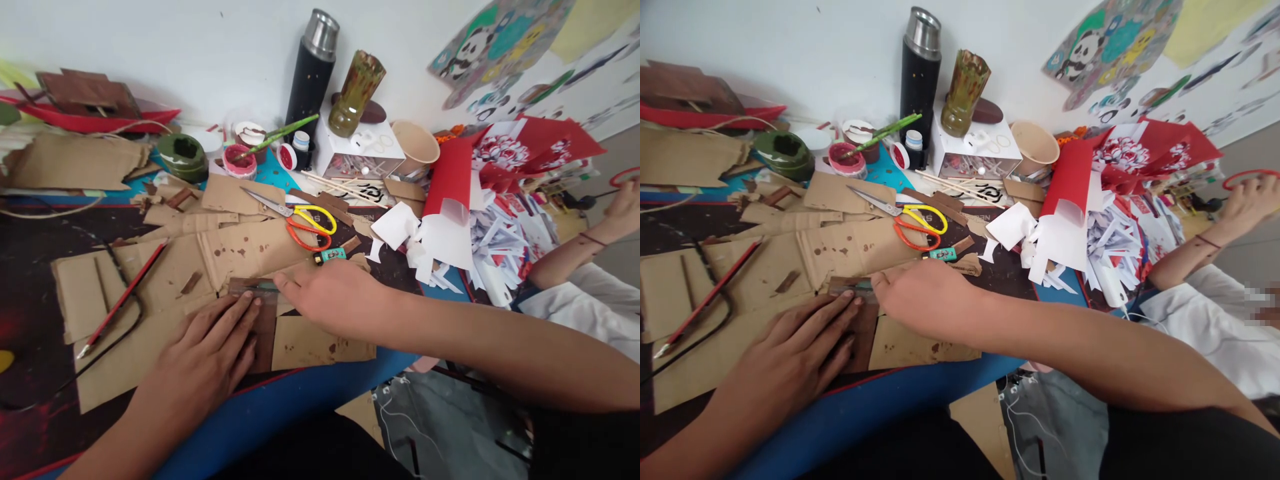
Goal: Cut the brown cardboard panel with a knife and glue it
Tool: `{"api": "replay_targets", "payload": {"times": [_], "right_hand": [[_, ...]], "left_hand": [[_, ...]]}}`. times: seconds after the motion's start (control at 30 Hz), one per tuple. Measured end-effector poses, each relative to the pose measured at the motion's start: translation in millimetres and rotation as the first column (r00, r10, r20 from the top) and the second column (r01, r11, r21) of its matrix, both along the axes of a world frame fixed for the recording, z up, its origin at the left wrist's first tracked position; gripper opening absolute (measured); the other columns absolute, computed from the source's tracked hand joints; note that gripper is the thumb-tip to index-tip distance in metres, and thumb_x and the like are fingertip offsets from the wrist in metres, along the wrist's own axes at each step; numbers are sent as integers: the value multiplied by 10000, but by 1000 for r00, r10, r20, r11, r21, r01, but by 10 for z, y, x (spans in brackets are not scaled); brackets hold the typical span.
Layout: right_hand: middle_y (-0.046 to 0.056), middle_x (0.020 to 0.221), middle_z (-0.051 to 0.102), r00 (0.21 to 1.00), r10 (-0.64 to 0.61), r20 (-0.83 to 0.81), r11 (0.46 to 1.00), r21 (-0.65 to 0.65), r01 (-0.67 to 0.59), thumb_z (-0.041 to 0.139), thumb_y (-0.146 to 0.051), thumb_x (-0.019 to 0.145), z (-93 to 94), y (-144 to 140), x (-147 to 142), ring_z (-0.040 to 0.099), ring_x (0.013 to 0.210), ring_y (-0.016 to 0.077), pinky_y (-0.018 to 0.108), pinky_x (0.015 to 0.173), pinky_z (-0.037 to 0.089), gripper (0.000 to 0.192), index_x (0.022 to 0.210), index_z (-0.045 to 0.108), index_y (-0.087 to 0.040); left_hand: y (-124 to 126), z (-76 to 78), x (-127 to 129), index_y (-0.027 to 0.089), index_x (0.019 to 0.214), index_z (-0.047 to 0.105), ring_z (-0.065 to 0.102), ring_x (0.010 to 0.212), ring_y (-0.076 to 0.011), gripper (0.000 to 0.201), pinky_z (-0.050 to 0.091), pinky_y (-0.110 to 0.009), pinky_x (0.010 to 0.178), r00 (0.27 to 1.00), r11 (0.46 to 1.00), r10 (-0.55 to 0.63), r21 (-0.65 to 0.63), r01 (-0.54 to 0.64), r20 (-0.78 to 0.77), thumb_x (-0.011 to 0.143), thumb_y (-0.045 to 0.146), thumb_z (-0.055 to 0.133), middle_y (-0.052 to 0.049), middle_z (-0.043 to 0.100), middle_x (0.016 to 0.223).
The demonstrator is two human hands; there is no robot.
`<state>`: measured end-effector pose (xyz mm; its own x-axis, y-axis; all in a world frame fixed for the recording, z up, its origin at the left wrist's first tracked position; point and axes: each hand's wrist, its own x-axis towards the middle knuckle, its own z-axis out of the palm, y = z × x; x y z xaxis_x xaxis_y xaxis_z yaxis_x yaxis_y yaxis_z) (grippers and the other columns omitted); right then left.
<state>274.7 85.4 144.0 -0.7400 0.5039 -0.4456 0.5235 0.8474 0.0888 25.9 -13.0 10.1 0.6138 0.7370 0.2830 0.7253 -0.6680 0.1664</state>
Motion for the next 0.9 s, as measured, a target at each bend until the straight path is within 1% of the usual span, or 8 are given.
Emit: {"api": "replay_targets", "payload": {"times": [0.13,0.27,0.37,0.53,0.63,0.8,0.9], "right_hand": [[178,1226,834,999,-42,-13,999,-31,42,517,-34,1074,-50,42,45,786,826,224,327,566,424,567,1635,569,-100],[163,1244,839,995,-104,-12,993,-55,103,542,-28,1062,-50,70,62,796,850,218,309,599,445,589,1638,573,-146],[175,1271,833,995,-95,10,994,-51,96,516,-20,1073,9,67,60,794,843,216,309,596,436,590,1649,570,-140],[187,1274,834,994,-95,45,993,-61,97,520,-16,1069,83,56,47,792,829,215,309,591,433,606,1662,566,-128],[183,1273,838,994,-104,28,993,-61,105,533,-19,1063,37,49,42,794,827,216,314,596,444,606,1658,570,-128],[175,1219,851,997,-67,-39,997,-41,65,536,-38,1071,-75,32,69,795,826,219,321,593,442,555,1618,592,-114],[175,1221,850,998,-49,-29,998,-34,48,505,-36,1084,-76,43,74,795,822,221,329,592,445,549,1621,590,-105]], "left_hand": [[-11,-43,-26,125,1752,443,596,1527,-430,650,482,-616,1208,1000,999,-6,-47,8,29,1121,280,432,-211,637,1685],[-4,-41,-28,146,1749,449,608,1513,-417,643,491,-597,1194,1000,999,-2,-39,3,28,1124,299,446,-200,648,1675],[-1,-25,-23,186,1728,481,624,1492,-401,616,498,-581,1197,999,999,20,-31,-20,26,1128,326,461,-164,675,1654],[-18,-32,-25,167,1685,537,589,1530,-409,582,487,-596,1230,1000,997,19,-81,-20,-4,1127,285,423,-163,655,1676],[-24,-57,-25,205,1682,548,578,1545,-401,575,489,-599,1230,1000,997,27,-75,-26,4,1135,303,400,-140,656,1679],[-11,-71,-23,144,1704,505,594,1518,-425,607,504,-614,1192,1000,999,-2,-35,1,-21,1119,263,397,-198,639,1684],[-11,-65,-27,154,1732,470,585,1532,-427,629,504,-619,1196,1000,999,-9,-36,9,-17,1119,276,399,-195,634,1690]]}}
